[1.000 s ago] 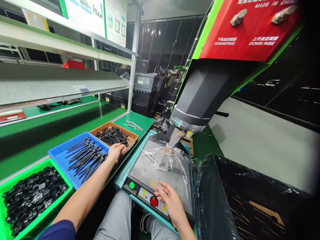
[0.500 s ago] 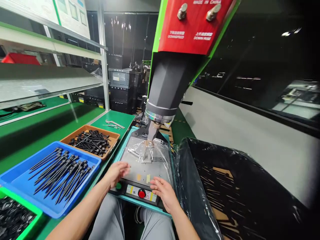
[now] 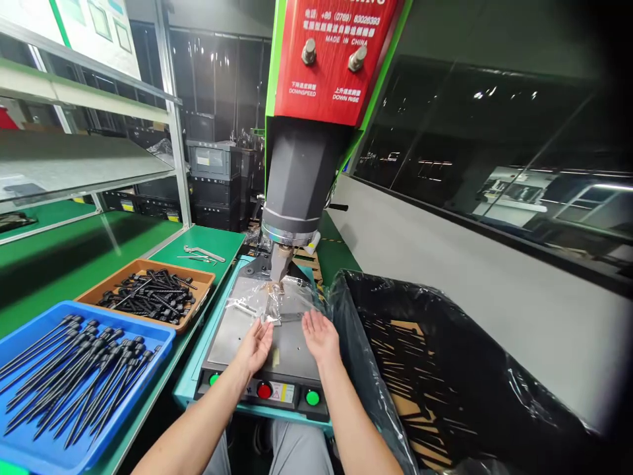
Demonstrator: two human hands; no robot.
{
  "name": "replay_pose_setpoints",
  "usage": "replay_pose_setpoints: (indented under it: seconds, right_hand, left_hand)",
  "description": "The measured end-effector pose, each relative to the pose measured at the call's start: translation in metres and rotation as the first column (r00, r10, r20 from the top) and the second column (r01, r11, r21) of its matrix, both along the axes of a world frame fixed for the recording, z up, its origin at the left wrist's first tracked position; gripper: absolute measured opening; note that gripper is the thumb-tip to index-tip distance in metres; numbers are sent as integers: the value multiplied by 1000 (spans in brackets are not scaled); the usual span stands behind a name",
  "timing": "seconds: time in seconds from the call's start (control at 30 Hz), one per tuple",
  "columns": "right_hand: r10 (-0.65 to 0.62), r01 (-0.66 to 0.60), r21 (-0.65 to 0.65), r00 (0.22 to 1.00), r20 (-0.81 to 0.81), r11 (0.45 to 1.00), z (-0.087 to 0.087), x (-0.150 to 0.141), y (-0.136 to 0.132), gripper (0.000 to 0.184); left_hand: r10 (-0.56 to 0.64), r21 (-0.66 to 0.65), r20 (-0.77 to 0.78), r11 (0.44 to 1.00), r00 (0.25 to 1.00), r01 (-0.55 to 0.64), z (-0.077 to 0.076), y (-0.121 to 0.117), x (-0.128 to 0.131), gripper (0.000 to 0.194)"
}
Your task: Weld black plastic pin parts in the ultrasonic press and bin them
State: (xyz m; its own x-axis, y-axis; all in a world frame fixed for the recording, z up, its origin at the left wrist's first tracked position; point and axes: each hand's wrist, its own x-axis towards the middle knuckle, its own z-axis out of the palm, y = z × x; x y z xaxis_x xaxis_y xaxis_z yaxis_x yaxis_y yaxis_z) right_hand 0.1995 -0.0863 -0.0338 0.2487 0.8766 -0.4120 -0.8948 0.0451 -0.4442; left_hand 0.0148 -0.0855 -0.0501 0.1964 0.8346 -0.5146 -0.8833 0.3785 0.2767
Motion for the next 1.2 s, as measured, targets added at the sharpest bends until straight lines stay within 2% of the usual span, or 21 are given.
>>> replay_pose_setpoints:
  seconds: [0.13, 0.27, 0.53, 0.7, 0.83, 0.97, 1.03, 1.1, 1.2]
  right_hand:
    - [-18, 15, 49, 997, 75, 999, 2, 18, -4, 19]
    - [76, -94, 99, 981, 179, 991, -5, 16, -9, 24]
    - [193, -209, 55, 958, 210, 976, -13, 1, -10, 26]
    - [238, -248, 72, 963, 123, 966, -19, 1, -18, 21]
    - [329, -333, 31, 940, 96, 942, -34, -4, -36, 37]
    - [479, -476, -57, 865, 151, 877, -45, -14, -78, 51]
    - [526, -513, -117, 822, 218, 850, -36, -12, -108, 53]
    - [523, -509, -142, 772, 362, 849, -16, 4, -139, 49]
    - [446, -415, -212, 625, 640, 885, 24, 60, -168, 48]
  left_hand:
    - [69, -18, -10, 997, 998, -69, -5, 1, -7, 12]
    - [80, -1, -37, 997, 996, -80, -6, 0, -16, 12]
    - [131, 56, -79, 990, 988, -127, -9, 2, -34, 13]
    - [129, 84, -114, 989, 985, -120, -17, -3, -37, 11]
    - [90, 100, -165, 992, 982, -74, -21, -8, -35, 7]
    - [8, 68, -236, 998, 972, 9, -26, -26, -37, 13]
    - [-21, 30, -297, 999, 955, 32, -31, -42, -45, 16]
    - [-11, 35, -425, 999, 905, 28, -37, -62, -62, 23]
    - [81, 137, -682, 990, 727, 18, -52, -92, -101, 40]
